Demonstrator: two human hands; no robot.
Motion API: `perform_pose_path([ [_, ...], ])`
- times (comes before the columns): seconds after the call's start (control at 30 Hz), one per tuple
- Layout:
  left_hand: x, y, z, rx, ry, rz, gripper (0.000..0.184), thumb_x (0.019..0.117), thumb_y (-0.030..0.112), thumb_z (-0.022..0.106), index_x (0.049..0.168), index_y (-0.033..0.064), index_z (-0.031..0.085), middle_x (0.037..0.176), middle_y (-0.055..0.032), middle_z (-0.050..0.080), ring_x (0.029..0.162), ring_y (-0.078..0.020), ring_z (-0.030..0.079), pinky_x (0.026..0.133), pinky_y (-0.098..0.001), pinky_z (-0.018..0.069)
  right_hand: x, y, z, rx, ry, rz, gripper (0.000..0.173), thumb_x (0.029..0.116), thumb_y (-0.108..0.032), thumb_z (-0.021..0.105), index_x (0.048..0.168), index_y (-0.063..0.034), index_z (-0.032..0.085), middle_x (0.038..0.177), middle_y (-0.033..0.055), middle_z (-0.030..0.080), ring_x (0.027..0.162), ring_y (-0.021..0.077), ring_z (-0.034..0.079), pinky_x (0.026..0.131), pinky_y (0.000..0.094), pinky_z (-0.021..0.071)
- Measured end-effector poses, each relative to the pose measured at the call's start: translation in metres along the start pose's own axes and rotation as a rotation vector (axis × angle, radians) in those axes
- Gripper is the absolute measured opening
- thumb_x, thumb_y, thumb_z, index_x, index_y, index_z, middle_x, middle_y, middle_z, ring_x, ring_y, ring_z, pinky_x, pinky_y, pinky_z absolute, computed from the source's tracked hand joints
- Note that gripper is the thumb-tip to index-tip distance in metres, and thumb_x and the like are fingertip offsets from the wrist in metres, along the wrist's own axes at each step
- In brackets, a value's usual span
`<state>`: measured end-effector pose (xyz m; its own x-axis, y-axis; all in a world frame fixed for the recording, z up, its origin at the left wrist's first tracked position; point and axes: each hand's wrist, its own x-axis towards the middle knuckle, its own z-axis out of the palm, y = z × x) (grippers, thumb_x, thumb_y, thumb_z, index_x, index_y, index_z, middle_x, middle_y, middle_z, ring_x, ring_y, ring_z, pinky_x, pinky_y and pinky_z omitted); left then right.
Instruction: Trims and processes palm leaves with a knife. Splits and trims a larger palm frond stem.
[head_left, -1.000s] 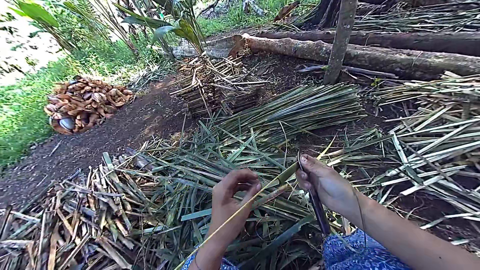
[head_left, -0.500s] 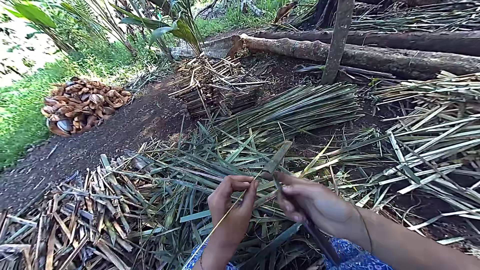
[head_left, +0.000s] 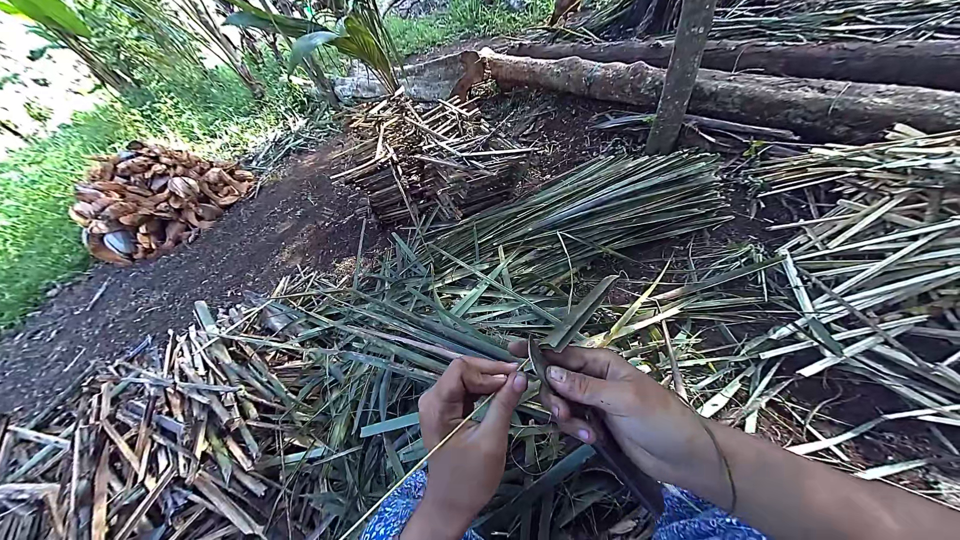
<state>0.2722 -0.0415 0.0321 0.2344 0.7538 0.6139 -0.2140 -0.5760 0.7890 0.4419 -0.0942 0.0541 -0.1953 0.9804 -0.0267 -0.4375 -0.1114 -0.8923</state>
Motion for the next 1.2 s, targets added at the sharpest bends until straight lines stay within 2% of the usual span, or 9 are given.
perform_pose_path([
  [0.13,0.0,-0.005,-0.006,0.066,-0.005,0.046,0.01,0.0925,0.011,0.073,0.088,0.0141,0.065,0.095,0.0038,0.075,0.082,-0.0055,0.073,0.073,-0.0212,0.0616,0.008,-0.002,-0.005,-0.063,0.093,-0.018,0.032,0.1053,-0.011,0.043,0.13,-0.0059,0.062,0.074,-0.0068,0.061,0.056,-0.0014,0.053,0.051,0.0119,0.0441],
  [0.3,-0.001,0.003,-0.026,0.168,0.016,0.138,0.007,0.0948,0.018,0.073,0.091,0.0196,0.067,0.096,0.0086,0.074,0.083,-0.0031,0.072,0.072,-0.0184,0.0607,0.023,-0.016,-0.055,0.137,0.528,-0.077,0.035,0.1112,-0.013,0.031,0.134,-0.0064,0.056,0.072,-0.0014,0.056,0.05,0.0018,0.051,0.047,0.0143,0.0456],
  [0.37,0.0,0.007,-0.036,0.221,0.044,0.169,0.006,0.0947,0.019,0.073,0.093,0.0216,0.069,0.098,0.011,0.073,0.085,-0.0018,0.071,0.073,-0.0167,0.06,0.02,-0.009,-0.084,0.202,0.451,-0.135,0.037,0.1126,-0.02,0.026,0.137,-0.008,0.052,0.074,-0.0017,0.057,0.052,0.0016,0.054,0.049,0.0142,0.0498],
  [0.43,-0.001,0.002,-0.04,0.289,0.042,0.198,0.007,0.0946,0.017,0.073,0.092,0.0191,0.067,0.099,0.0107,0.073,0.088,-0.0005,0.071,0.075,-0.0152,0.0594,0.015,-0.004,-0.086,0.05,0.309,-0.108,0.035,0.1109,-0.022,0.031,0.136,-0.0081,0.052,0.073,-0.0058,0.057,0.053,-0.0007,0.053,0.052,0.0132,0.0488],
  [0.53,-0.005,-0.008,-0.038,0.372,0.004,0.236,0.009,0.0954,0.013,0.072,0.092,0.0125,0.063,0.099,0.0057,0.072,0.093,-0.0007,0.07,0.079,-0.0152,0.0584,0.011,-0.004,-0.048,-0.255,0.107,0.074,0.038,0.1069,-0.022,0.037,0.138,-0.0108,0.055,0.069,-0.0121,0.052,0.053,-0.0026,0.048,0.049,0.0126,0.0431],
  [0.67,-0.008,-0.01,-0.03,0.42,-0.047,0.298,0.012,0.0955,0.011,0.07,0.09,0.0088,0.06,0.099,0.0008,0.071,0.095,-0.0016,0.069,0.081,-0.0145,0.0569,0.009,0.007,-0.02,-0.154,-0.161,0.055,0.04,0.1069,-0.025,0.042,0.145,-0.0139,0.049,0.07,-0.0131,0.052,0.053,-0.0045,0.047,0.048,0.0102,0.04],
  [0.73,-0.009,-0.011,-0.026,0.411,-0.066,0.328,0.015,0.0957,0.009,0.07,0.089,0.0073,0.057,0.099,-0.0015,0.071,0.096,-0.0026,0.069,0.081,-0.0148,0.0569,0.008,0.008,-0.011,-0.113,-0.215,0.055,0.041,0.1068,-0.025,0.044,0.146,-0.0142,0.049,0.07,-0.0131,0.053,0.053,-0.0048,0.047,0.047,0.01,0.0393],
  [0.97,-0.009,-0.009,-0.022,0.384,-0.086,0.427,0.014,0.0965,0.009,0.069,0.091,0.0084,0.056,0.099,-0.0002,0.069,0.099,-0.0056,0.069,0.088,-0.0196,0.0579,0.008,0.008,-0.003,-0.076,-0.165,-0.048,0.035,0.1072,-0.022,0.045,0.137,-0.01,0.059,0.068,-0.014,0.053,0.052,-0.0059,0.046,0.046,0.0097,0.0382],
  [1.2,-0.01,0.0,-0.033,0.36,-0.09,0.455,0.016,0.0965,0.011,0.071,0.091,0.0093,0.056,0.1,0.0014,0.069,0.098,-0.0062,0.07,0.085,-0.0194,0.0592,0.018,-0.012,-0.038,-0.02,0.262,-0.215,0.04,0.1107,-0.024,0.031,0.13,-0.0135,0.064,0.059,-0.0097,0.048,0.047,-0.0035,0.043,0.048,0.0115,0.0408],
])
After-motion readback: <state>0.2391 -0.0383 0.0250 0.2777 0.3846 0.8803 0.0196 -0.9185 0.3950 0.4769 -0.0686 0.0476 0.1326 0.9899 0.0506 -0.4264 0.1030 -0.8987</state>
